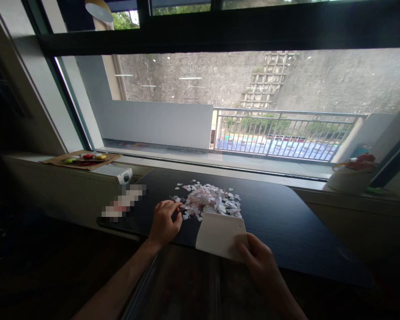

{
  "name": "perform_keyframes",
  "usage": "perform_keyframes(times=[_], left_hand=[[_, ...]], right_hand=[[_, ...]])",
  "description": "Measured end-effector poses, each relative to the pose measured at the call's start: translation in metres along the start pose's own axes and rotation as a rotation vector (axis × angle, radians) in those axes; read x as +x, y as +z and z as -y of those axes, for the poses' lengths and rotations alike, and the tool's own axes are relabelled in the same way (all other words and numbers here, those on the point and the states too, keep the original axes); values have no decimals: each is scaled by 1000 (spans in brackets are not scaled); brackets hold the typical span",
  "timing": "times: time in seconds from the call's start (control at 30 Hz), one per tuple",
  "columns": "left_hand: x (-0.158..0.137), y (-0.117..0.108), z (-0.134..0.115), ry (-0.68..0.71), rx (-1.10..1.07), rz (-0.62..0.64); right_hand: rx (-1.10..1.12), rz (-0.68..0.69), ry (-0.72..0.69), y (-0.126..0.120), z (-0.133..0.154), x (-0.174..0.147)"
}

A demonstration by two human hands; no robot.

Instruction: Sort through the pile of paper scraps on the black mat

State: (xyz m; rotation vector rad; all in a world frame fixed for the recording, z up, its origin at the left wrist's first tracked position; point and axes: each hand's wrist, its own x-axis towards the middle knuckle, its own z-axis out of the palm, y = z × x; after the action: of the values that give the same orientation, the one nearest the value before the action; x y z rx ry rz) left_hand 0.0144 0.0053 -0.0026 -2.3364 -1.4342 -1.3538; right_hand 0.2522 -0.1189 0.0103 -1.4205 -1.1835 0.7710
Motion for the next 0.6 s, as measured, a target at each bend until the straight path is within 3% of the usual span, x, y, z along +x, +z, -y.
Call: perform_keyframes(times=[0.1, 0.3, 0.5, 0.6], left_hand=[[0, -1, -1, -6, 1, 3], [0, -1, 0, 8, 7, -1], [0, 0, 4, 32, 27, -12], [0, 0, 6, 46, 37, -19]], right_hand=[[24, -20, -18, -6, 0, 0], [-106, -278, -69, -52, -5, 22], [-382, -145, -190, -71, -2, 28], [-484, -198, -171, -77, 4, 23]])
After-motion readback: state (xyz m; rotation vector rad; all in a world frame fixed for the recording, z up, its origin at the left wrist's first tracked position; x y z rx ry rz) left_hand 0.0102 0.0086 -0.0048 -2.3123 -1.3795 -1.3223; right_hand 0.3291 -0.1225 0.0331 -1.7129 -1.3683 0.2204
